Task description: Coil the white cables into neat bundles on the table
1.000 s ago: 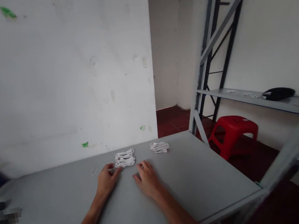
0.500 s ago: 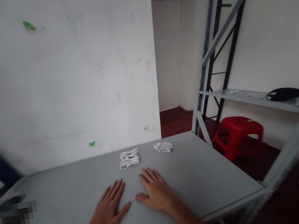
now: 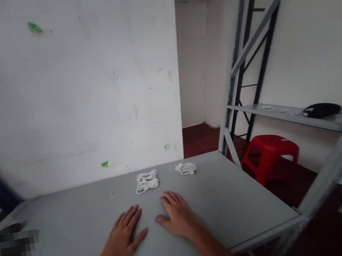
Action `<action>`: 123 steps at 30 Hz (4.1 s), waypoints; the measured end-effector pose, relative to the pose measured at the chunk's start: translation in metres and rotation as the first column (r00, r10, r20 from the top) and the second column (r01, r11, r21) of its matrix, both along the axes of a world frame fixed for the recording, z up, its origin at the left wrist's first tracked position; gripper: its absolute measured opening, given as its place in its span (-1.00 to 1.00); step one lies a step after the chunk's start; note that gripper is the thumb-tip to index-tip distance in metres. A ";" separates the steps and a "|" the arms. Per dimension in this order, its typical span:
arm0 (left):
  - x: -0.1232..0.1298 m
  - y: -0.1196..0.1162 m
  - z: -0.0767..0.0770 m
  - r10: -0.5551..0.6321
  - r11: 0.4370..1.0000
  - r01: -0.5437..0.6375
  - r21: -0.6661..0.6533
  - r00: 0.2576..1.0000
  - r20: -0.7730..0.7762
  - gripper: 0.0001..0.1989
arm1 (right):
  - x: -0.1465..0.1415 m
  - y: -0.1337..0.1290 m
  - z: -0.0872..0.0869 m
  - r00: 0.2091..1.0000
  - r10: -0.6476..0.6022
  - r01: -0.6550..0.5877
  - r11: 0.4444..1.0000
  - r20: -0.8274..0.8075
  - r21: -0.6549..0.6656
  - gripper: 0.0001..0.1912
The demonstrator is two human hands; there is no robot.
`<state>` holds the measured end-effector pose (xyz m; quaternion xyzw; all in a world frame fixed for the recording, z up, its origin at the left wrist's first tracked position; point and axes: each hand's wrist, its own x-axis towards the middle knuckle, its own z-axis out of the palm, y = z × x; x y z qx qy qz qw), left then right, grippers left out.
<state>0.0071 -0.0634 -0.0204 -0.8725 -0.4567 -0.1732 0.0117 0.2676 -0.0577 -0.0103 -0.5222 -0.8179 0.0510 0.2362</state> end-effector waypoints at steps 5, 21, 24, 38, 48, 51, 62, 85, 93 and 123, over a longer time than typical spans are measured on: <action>-0.001 0.020 0.004 0.080 0.994 -0.088 0.066 0.990 0.120 -0.57 | 0.027 0.042 -0.008 0.953 -0.303 0.303 0.945 -0.023 0.125 -0.65; -0.013 0.068 0.014 0.123 0.989 -0.136 0.060 0.975 0.185 -0.66 | 0.058 0.083 0.002 0.817 -0.560 0.560 0.827 0.140 0.040 -0.74; -0.003 0.057 0.022 0.086 0.996 -0.082 -0.027 0.960 0.266 -0.65 | 0.053 0.075 0.002 0.883 -0.468 0.469 0.883 0.050 -0.014 -0.71; 0.037 0.045 0.032 0.195 0.680 0.500 -0.537 0.583 0.789 -0.59 | -0.034 0.039 0.011 0.537 -0.148 -0.540 0.696 -0.831 -0.473 -0.51; 0.005 0.054 0.038 0.433 0.748 0.262 -0.610 0.503 0.748 -0.54 | 0.001 0.059 0.010 0.581 -0.250 -0.133 0.910 -0.774 -0.394 -0.60; -0.008 0.060 0.036 0.488 0.816 -0.022 -0.578 0.563 0.667 -0.53 | 0.020 0.064 0.009 0.702 -0.220 0.069 0.968 -0.677 -0.243 -0.67; -0.048 0.071 0.034 0.657 0.738 -0.345 -0.580 0.559 0.505 -0.58 | 0.063 0.063 0.018 0.825 -0.244 0.030 0.919 -0.509 -0.393 -0.68; -0.049 0.071 0.016 0.611 0.792 -0.544 -0.279 0.701 0.367 -0.48 | 0.042 0.067 -0.002 0.752 -0.198 0.107 0.978 -0.629 -0.181 -0.62; -0.039 0.001 -0.013 0.395 0.913 -0.408 0.028 0.897 0.198 -0.26 | 0.043 0.025 -0.018 0.972 -0.186 0.187 0.982 -0.142 -0.007 -0.20; 0.094 0.041 0.037 0.458 0.850 -0.438 -0.292 0.889 -0.002 -0.56 | -0.018 0.068 0.006 0.878 -0.477 0.478 0.875 0.033 -0.078 -0.67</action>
